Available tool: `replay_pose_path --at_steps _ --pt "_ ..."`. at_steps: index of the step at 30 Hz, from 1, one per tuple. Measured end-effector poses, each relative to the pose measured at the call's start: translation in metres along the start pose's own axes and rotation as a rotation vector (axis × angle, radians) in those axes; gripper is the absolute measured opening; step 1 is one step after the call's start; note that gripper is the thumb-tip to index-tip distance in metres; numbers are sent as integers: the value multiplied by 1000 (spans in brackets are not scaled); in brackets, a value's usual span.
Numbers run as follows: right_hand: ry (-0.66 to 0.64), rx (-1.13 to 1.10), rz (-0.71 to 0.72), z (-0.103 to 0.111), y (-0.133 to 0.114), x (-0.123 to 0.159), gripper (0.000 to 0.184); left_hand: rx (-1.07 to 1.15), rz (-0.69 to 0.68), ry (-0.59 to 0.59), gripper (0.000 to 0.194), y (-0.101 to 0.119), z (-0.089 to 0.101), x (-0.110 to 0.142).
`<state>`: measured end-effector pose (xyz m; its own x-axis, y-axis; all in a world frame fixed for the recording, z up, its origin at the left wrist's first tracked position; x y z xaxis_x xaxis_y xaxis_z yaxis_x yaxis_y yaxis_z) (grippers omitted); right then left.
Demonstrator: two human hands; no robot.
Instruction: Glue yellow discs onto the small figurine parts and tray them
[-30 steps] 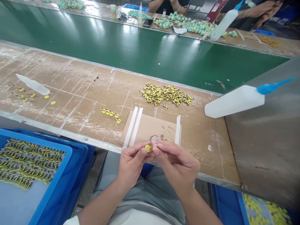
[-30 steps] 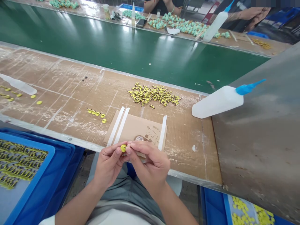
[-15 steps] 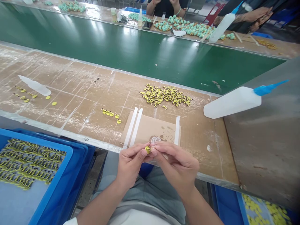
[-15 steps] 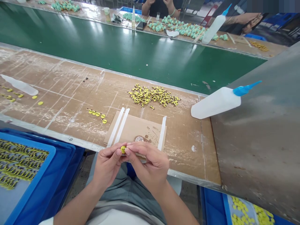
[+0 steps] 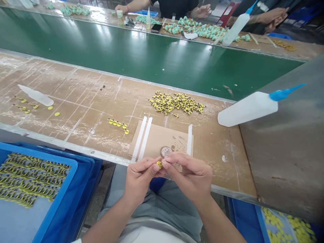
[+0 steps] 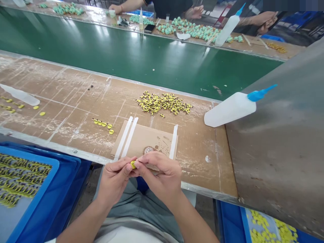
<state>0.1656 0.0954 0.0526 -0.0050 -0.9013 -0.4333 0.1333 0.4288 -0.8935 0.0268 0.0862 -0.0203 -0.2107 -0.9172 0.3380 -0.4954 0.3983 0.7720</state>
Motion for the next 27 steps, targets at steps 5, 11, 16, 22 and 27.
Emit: replay_pose_path --at_steps 5,11,16,22,27 --pt "27 1 10 5 1 4 29 -49 -37 -3 19 1 -3 2" --pt "5 -55 138 6 -13 1 36 -172 -166 -13 27 13 -6 12" --pt "-2 -66 195 9 -20 0 38 -264 -223 -3 32 19 -13 20" --pt "27 -24 241 15 -23 8 40 -386 -267 -25 39 26 -25 26" --pt "62 -24 233 17 -20 11 38 -451 -295 -2 41 29 -28 31"
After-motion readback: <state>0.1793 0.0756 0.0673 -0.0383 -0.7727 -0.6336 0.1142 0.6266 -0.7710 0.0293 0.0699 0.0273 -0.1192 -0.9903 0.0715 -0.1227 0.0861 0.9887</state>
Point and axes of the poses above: each hand's wrist, its own x-axis away from the middle knuckle, its own z-axis out of the back of the hand, y = z × x, the point moved 9 cm from there along -x, towards the middle knuckle, and after that the axes turned 7 degrees about z, right-handed, at the moved point
